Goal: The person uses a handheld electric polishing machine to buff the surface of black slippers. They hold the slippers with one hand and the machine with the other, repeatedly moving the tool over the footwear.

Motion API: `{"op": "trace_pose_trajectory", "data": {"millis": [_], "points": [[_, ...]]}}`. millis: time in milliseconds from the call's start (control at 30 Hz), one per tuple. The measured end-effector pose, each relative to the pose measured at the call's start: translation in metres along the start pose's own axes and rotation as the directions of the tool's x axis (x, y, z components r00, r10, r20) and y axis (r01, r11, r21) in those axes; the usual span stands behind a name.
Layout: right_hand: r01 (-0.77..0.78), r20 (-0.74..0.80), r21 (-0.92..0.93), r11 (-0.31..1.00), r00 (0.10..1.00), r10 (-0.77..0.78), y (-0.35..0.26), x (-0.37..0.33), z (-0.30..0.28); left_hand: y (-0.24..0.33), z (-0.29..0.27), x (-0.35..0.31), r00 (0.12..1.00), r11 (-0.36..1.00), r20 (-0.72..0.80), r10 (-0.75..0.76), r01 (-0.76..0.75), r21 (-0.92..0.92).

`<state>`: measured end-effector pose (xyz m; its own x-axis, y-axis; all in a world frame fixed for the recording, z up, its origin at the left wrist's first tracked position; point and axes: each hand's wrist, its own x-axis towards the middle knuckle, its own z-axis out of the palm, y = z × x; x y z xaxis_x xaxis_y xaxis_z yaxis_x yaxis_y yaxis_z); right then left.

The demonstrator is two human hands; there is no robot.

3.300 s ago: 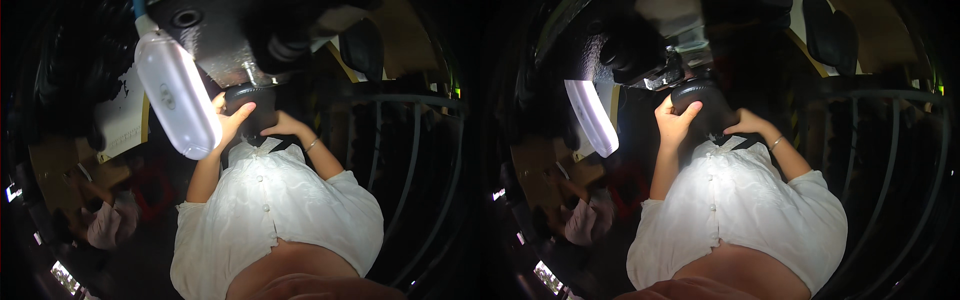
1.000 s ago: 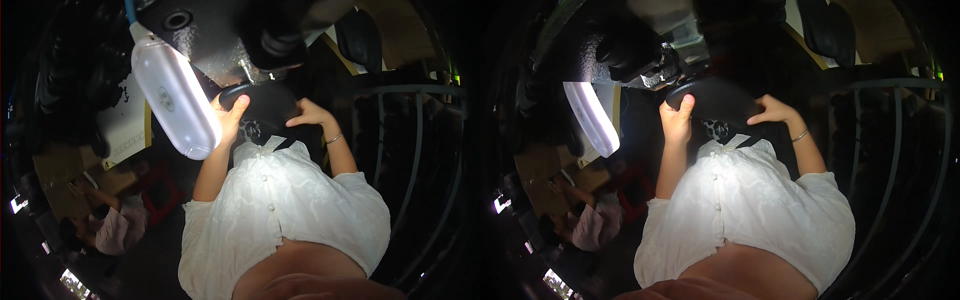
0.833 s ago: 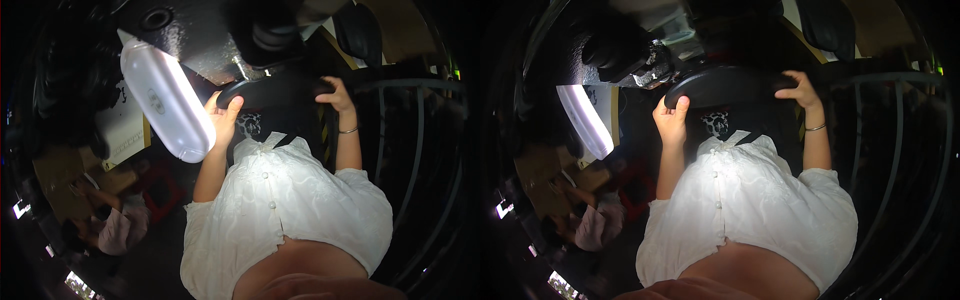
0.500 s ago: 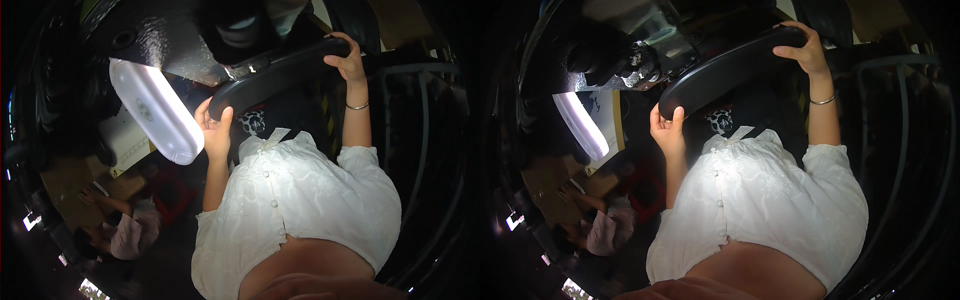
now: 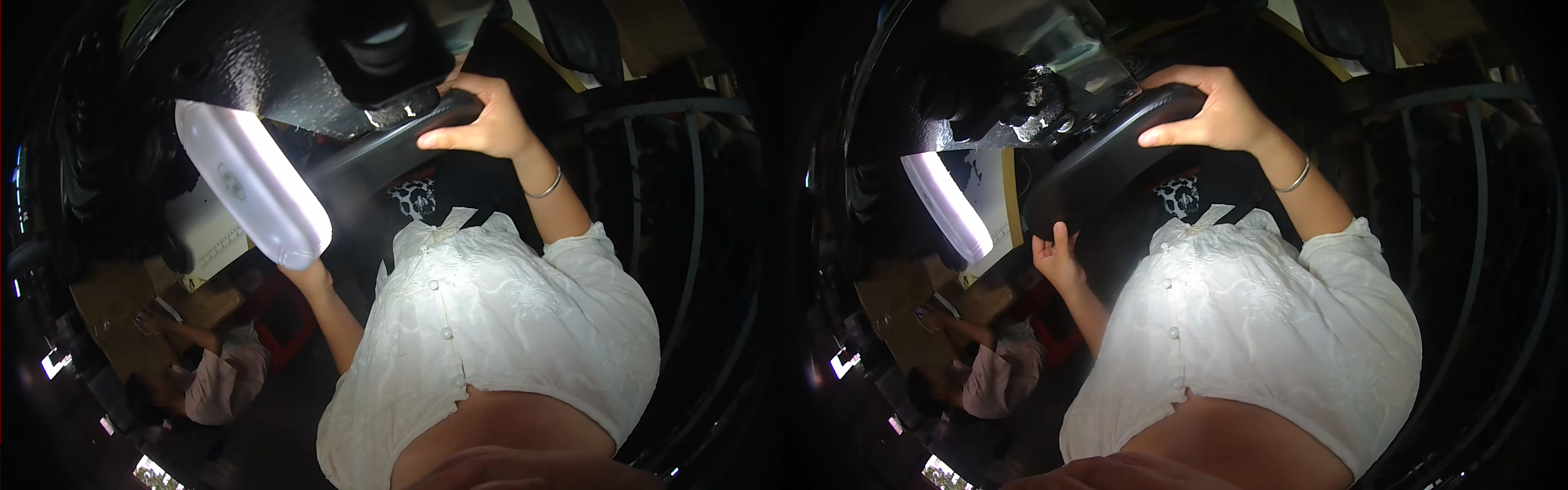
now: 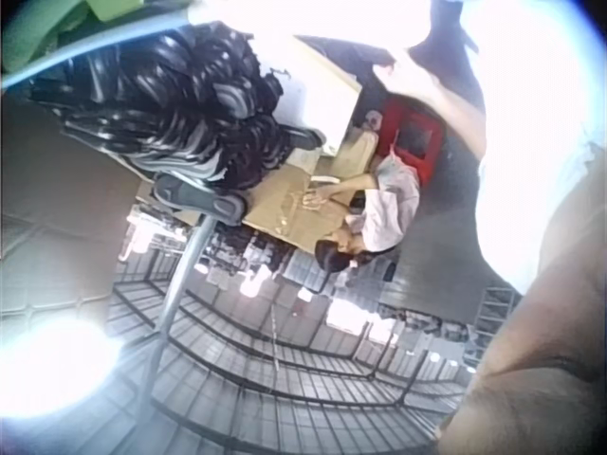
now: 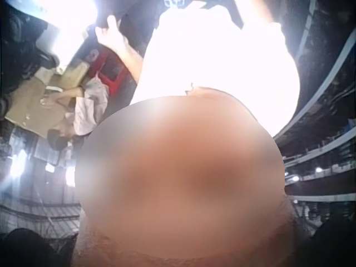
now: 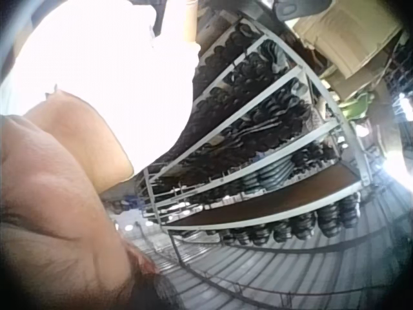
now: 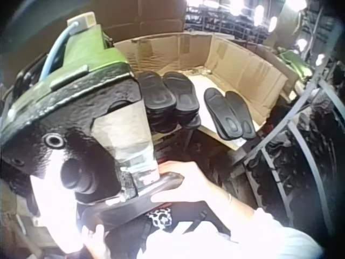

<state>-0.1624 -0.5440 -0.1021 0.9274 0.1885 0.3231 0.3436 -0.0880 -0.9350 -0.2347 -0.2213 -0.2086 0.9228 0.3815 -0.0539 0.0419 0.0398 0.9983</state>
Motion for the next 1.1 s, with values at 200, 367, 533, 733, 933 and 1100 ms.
{"op": "trace_pose_trajectory", "data": {"millis": [200,367,533,733,933,1100], "points": [[0.017,-0.053,0.048,0.999,0.998,-0.015,0.005,-0.001,0.036,0.008,-0.021,0.007,0.994,0.992,0.072,-0.083,0.075,0.105],[-0.031,-0.01,0.088,0.996,0.999,0.032,0.003,0.004,0.043,-0.053,-0.048,0.012,0.969,0.959,0.225,-0.102,0.036,0.279],[0.018,-0.034,-0.003,1.0,0.999,-0.018,-0.004,0.007,0.042,-0.053,0.006,-0.005,0.844,0.907,0.399,-0.359,0.214,0.363],[0.125,-0.083,-0.252,0.96,0.985,-0.15,-0.007,0.006,0.047,-0.061,0.073,-0.026,0.746,0.925,0.591,-0.307,0.09,0.368],[0.065,0.194,-0.282,0.957,0.981,-0.009,-0.011,-0.008,-0.028,-0.05,0.084,0.012,0.907,0.809,0.223,0.358,-0.421,0.411],[-0.016,0.055,-0.333,0.943,0.998,0.036,-0.009,-0.023,-0.048,-0.004,0.089,0.022,0.881,0.775,0.221,0.419,-0.474,0.419]]}}
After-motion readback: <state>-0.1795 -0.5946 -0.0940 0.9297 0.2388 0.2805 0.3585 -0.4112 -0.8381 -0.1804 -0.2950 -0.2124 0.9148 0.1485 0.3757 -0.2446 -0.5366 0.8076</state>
